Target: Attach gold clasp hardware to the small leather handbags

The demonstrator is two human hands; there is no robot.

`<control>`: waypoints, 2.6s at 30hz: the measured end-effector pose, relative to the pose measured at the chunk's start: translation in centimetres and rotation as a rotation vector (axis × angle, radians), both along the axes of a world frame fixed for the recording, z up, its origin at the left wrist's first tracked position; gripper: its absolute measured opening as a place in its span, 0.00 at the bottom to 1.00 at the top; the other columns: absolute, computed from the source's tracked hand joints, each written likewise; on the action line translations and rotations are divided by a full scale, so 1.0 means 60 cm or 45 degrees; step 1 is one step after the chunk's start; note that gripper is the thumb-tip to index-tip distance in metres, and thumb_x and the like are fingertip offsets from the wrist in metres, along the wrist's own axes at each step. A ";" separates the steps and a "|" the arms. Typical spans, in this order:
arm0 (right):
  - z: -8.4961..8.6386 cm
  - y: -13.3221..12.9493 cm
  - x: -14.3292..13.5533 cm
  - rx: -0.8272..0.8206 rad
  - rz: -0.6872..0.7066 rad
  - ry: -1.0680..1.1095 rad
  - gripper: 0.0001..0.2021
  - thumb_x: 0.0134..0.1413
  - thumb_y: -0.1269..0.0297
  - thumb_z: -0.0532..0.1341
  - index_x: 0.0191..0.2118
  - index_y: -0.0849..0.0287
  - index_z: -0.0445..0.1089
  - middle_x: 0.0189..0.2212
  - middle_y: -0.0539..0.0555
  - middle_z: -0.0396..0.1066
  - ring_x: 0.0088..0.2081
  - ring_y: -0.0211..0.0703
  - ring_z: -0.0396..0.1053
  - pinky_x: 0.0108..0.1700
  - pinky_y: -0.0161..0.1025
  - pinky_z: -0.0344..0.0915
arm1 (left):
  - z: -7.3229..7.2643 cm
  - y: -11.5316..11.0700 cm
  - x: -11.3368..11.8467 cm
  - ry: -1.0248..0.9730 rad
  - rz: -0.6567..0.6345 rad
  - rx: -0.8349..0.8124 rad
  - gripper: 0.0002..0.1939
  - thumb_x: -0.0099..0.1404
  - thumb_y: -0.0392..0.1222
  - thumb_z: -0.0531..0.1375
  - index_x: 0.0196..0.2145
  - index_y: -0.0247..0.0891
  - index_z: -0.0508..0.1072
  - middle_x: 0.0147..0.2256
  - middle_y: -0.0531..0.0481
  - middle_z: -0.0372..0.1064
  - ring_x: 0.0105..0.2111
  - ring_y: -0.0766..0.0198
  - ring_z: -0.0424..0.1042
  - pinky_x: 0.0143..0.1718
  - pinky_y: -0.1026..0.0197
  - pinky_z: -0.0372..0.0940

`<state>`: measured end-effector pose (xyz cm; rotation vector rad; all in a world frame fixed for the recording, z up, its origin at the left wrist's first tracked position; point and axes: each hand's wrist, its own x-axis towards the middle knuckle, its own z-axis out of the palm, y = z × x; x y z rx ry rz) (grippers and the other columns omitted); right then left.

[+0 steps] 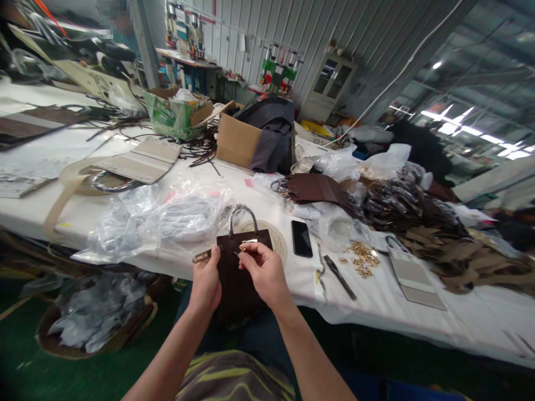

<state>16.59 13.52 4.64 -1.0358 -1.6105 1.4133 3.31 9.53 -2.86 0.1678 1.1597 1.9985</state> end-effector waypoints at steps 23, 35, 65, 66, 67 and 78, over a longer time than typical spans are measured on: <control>-0.106 0.062 0.004 -0.210 -0.051 0.212 0.27 0.55 0.41 0.79 0.50 0.58 0.87 0.39 0.57 0.85 0.36 0.49 0.82 0.43 0.49 0.85 | 0.022 -0.006 -0.041 1.434 -0.012 -0.037 0.17 0.76 0.39 0.64 0.60 0.47 0.79 0.65 0.40 0.72 0.69 0.45 0.67 0.75 0.35 0.60; -0.099 0.061 0.012 -0.166 0.076 0.216 0.23 0.57 0.45 0.79 0.51 0.55 0.87 0.40 0.55 0.85 0.33 0.46 0.79 0.39 0.44 0.81 | 0.020 0.004 -0.071 1.727 -0.389 0.180 0.12 0.81 0.39 0.61 0.56 0.46 0.83 0.50 0.44 0.81 0.50 0.54 0.82 0.53 0.53 0.78; -0.086 0.073 0.041 -0.134 0.263 0.156 0.18 0.66 0.46 0.74 0.47 0.57 0.85 0.29 0.49 0.77 0.32 0.43 0.75 0.42 0.41 0.71 | 0.002 0.003 -0.033 1.720 -0.360 0.068 0.12 0.82 0.41 0.59 0.52 0.45 0.83 0.49 0.43 0.85 0.49 0.51 0.84 0.53 0.50 0.77; -0.088 0.074 0.043 -0.144 0.252 0.171 0.18 0.67 0.46 0.74 0.48 0.57 0.85 0.30 0.49 0.77 0.33 0.43 0.75 0.42 0.41 0.72 | 0.005 0.003 -0.035 1.717 -0.348 0.054 0.11 0.82 0.42 0.60 0.54 0.45 0.82 0.50 0.44 0.85 0.50 0.51 0.84 0.54 0.50 0.77; -0.090 0.075 0.044 -0.155 0.236 0.185 0.19 0.67 0.46 0.73 0.49 0.57 0.85 0.30 0.50 0.78 0.33 0.42 0.75 0.41 0.40 0.72 | 0.008 0.003 -0.038 1.714 -0.326 0.035 0.12 0.82 0.43 0.61 0.57 0.46 0.81 0.51 0.44 0.85 0.51 0.51 0.84 0.55 0.49 0.77; -0.091 0.074 0.037 -0.191 0.147 0.219 0.20 0.62 0.48 0.77 0.52 0.55 0.85 0.37 0.51 0.81 0.32 0.40 0.78 0.40 0.39 0.74 | -0.003 0.020 -0.098 1.899 -0.226 -0.257 0.22 0.73 0.37 0.65 0.63 0.45 0.78 0.63 0.32 0.69 0.64 0.33 0.70 0.65 0.24 0.68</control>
